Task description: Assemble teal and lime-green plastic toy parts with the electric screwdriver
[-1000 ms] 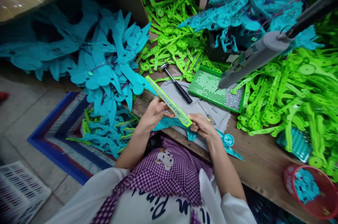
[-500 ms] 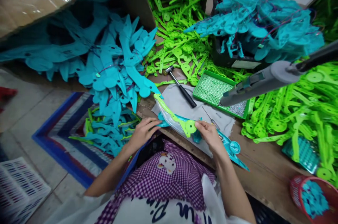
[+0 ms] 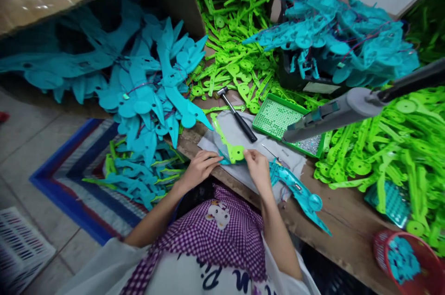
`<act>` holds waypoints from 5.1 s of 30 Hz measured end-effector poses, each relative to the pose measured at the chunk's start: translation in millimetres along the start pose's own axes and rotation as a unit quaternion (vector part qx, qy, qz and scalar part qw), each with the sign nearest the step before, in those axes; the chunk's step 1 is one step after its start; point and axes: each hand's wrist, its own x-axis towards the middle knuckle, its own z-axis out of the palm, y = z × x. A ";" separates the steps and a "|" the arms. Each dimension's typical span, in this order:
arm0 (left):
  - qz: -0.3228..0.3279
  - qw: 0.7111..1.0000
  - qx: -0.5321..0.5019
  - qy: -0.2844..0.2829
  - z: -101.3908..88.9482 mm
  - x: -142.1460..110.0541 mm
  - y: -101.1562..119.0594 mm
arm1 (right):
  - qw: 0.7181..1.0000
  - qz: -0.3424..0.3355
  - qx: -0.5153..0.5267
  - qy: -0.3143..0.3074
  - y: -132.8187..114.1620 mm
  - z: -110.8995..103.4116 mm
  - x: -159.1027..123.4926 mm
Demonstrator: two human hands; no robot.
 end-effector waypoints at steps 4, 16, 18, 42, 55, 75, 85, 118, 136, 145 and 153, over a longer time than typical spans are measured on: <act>0.006 1.000 -0.023 0.005 0.6 1.1 -2.5 | 0.996 -0.008 -0.088 -0.014 -8.5 11.1 3.9; 0.052 0.995 -0.059 0.057 18.9 -5.2 -1.5 | 0.988 -0.010 0.021 -0.153 -13.8 -12.3 23.6; 0.044 0.997 -0.032 0.062 19.9 -5.0 0.0 | 0.987 -0.009 -0.005 -0.158 -7.9 -7.0 23.8; 0.064 0.989 -0.017 0.134 18.6 -2.8 -0.9 | 0.943 -0.054 -0.278 -0.173 -39.2 -1.2 21.2; 0.012 0.985 -0.010 0.172 22.9 -8.1 0.5 | 0.955 -0.009 -0.277 -0.104 -30.8 2.0 -0.1; -0.014 1.000 -0.005 -0.025 -5.8 29.9 19.6 | 0.916 -0.035 -0.386 -0.104 -31.6 8.3 -1.0; -0.054 0.986 0.016 -0.157 -20.0 63.5 17.4 | 0.935 -0.086 -0.342 -0.049 -19.2 -12.3 -10.0; -0.094 0.925 0.045 -0.365 -16.3 133.6 9.5 | 0.870 -0.152 -0.447 -0.145 -13.7 -8.6 -33.2; -0.134 0.890 0.040 -0.434 -16.5 152.8 2.5 | 0.887 -0.174 -0.410 -0.123 -2.7 -9.2 -34.8; -0.053 0.924 0.054 -0.376 -13.8 135.2 19.7 | 0.924 -0.136 -0.350 -0.075 6.9 -19.6 -36.7; 0.024 0.926 0.058 -0.372 -14.0 125.1 24.8 | 0.936 -0.113 -0.327 -0.062 9.7 -21.3 -33.0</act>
